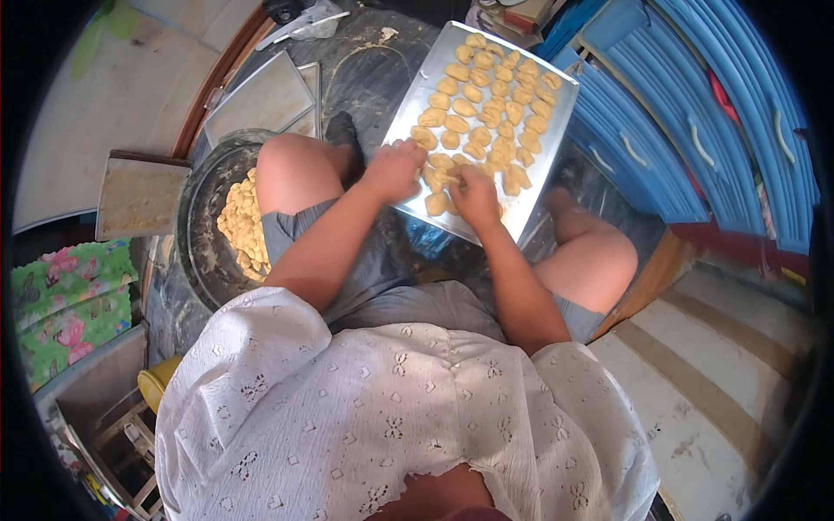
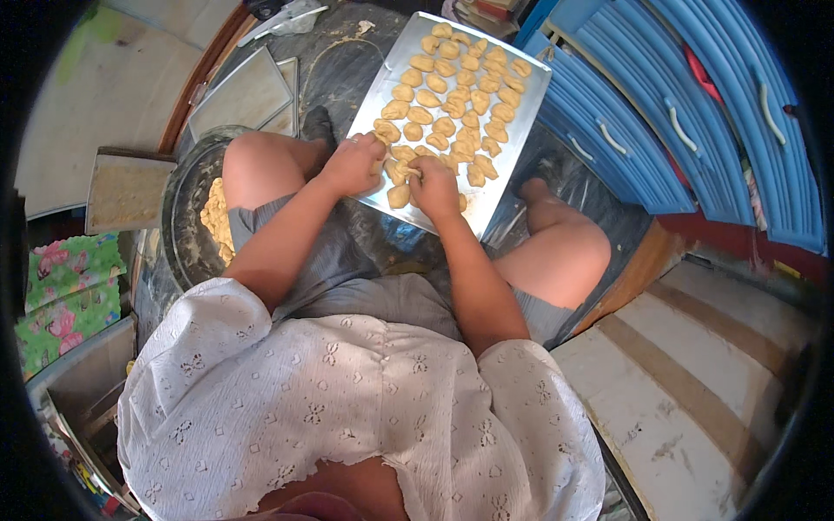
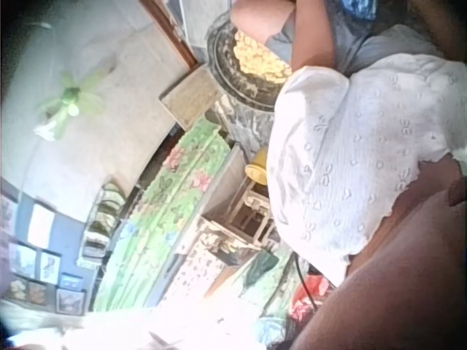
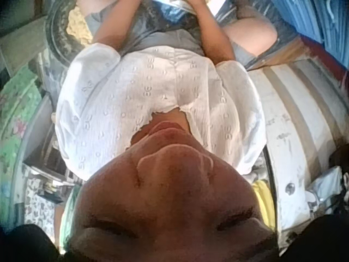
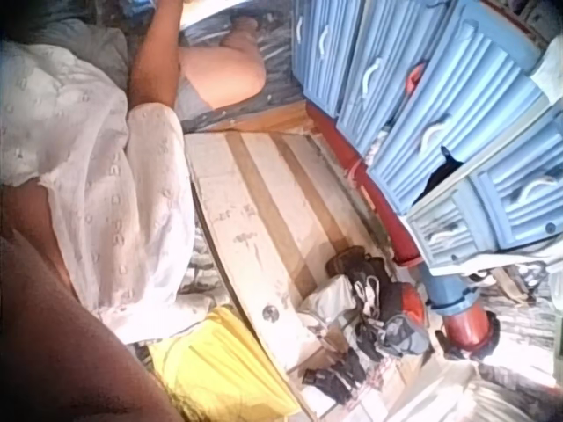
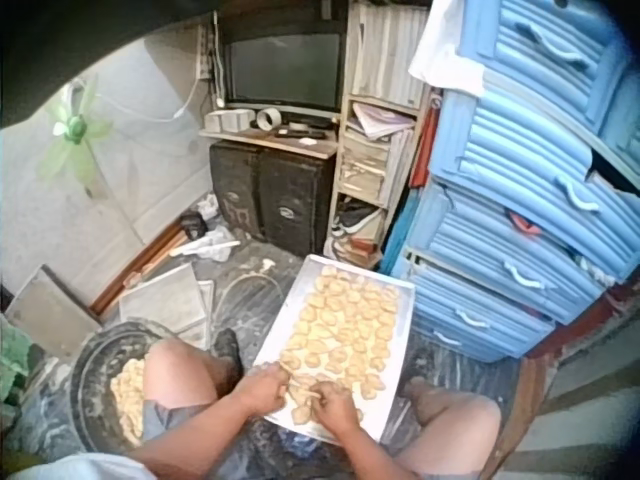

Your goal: Shaping portions of dough and placing them onto a baking tray.

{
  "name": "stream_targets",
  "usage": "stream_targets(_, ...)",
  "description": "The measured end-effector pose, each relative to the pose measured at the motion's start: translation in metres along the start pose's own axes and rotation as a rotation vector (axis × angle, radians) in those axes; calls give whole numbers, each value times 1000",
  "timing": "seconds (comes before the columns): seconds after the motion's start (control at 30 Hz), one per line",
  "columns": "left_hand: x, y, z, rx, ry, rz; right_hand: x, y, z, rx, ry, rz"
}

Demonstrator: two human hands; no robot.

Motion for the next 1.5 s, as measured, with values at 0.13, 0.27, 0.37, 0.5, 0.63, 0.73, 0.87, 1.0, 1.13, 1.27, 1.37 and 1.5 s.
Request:
stream_targets(0.13,1,9,23,25,-55,58,-1,1,-6,78,-1,90)
stream_targets(0.27,2,8,32,84,-1,92,0,3,-25,-9,-13,224)
stream_targets(0.37,6,8,32,82,-30,37,0,5,-24,25,-33,235)
stream_targets(0.5,8,13,32,63,-28,14,-2,10,-17,-190,38,-92)
stream_targets(0.63,6,24,33,0,53,170,-4,0,-30,-196,33,149)
stream_targets(0.73,7,40,30,-49,64,363,-15,-1,-33,-243,-128,290)
stream_targets(0.87,12,39,43,33,22,330,-20,16,-41,-212,-148,314)
stream_targets(1.0,15,37,46,70,-48,300,-17,27,-50,-83,-45,288)
stream_targets(1.13,15,48,40,69,104,381,-21,28,-45,-140,93,136)
stream_targets(1.27,13,62,41,4,112,470,-22,21,-58,-212,63,300)
stream_targets(1.37,14,64,51,44,62,479,-31,2,-61,-434,-77,305)
stream_targets(1.5,25,65,59,119,-12,445,-43,26,-58,-504,-56,248)
Point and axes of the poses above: each hand's wrist, its own x-axis towards the middle knuckle, its own z-axis out of the palm, y = z × x, the point moved 4 cm from there along x, towards the middle knuckle, and after that the axes turned 7 degrees about y, right-handed, at the moved point
